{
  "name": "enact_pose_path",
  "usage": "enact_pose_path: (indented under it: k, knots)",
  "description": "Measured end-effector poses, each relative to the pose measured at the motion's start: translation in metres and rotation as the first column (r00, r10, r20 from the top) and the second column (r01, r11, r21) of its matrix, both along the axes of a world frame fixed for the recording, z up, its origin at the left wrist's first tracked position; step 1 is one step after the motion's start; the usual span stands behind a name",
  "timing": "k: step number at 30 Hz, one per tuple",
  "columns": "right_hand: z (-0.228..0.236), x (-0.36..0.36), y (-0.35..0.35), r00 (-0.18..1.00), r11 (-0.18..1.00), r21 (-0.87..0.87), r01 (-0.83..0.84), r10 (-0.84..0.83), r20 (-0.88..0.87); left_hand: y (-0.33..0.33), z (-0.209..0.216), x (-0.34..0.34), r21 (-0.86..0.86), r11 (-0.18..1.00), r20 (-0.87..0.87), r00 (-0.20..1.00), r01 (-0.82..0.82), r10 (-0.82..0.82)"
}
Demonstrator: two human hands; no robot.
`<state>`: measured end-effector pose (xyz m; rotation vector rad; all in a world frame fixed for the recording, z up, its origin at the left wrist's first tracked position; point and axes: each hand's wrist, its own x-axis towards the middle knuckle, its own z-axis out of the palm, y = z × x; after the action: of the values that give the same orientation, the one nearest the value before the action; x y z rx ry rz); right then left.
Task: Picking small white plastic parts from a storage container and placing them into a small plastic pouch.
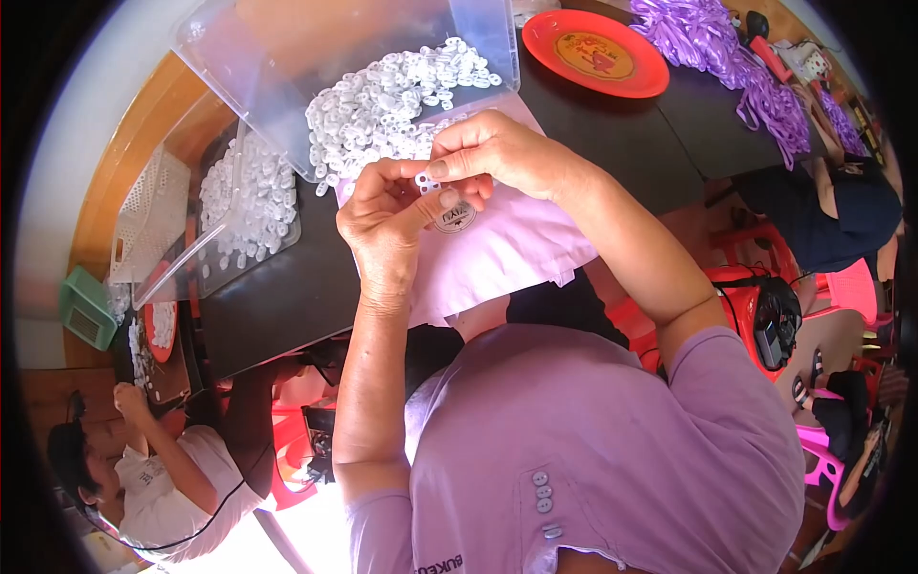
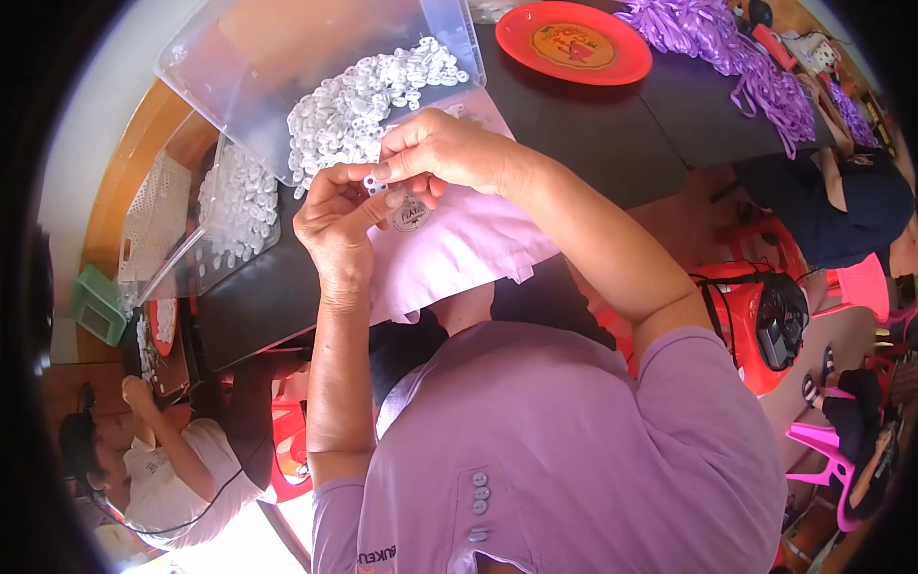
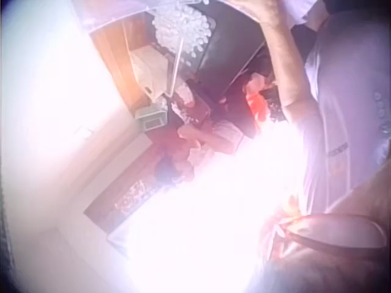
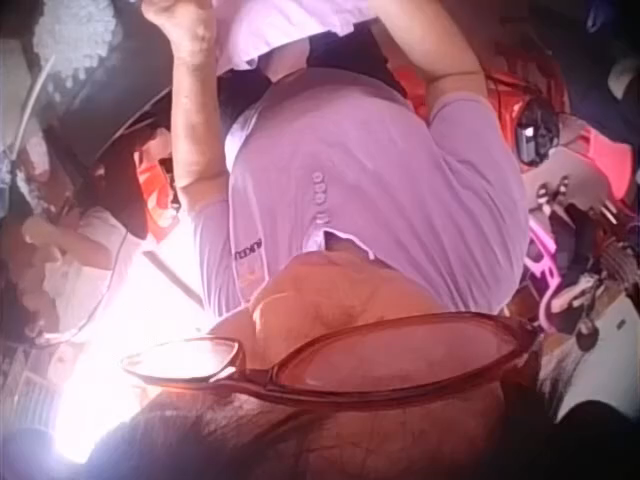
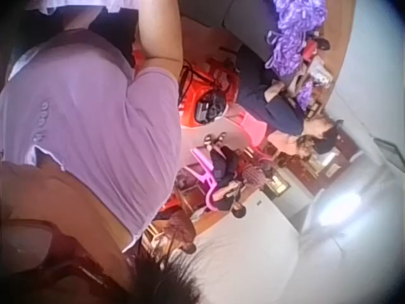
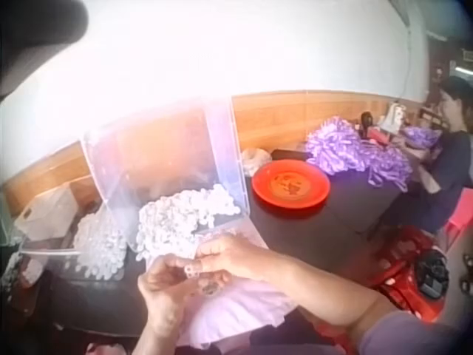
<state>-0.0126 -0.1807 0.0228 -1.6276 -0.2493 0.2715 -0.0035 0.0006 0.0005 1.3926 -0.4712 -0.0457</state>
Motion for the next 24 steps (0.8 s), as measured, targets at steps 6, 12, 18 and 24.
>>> enact_pose_path:
  k: [6,12,18,24]
  knots:
    - [-0.0042,-0.0009,-0.0017,0.998,0.999,0.036,0.012,-0.014,0.055,-0.0040,0.0025,-0.0023,-0.005,1.000,-0.023,1.000,0.000,0.000]
    - [-0.0044,-0.0037,-0.0024,0.998,0.999,0.029,-0.012,0.010,0.068,-0.0009,0.0040,-0.0065,0.038,0.999,-0.020,1.000,0.002,-0.001]
    - [-0.0040,-0.0055,-0.0058,0.996,0.995,0.063,-0.081,0.079,0.045,0.0004,0.0002,-0.0064,0.079,0.997,0.095,0.995,-0.021,0.014]
    - [-0.0021,-0.0059,-0.0039,0.996,0.998,0.060,-0.033,0.027,0.087,-0.0017,-0.0025,-0.0034,0.042,0.999,0.139,0.990,0.013,-0.019]
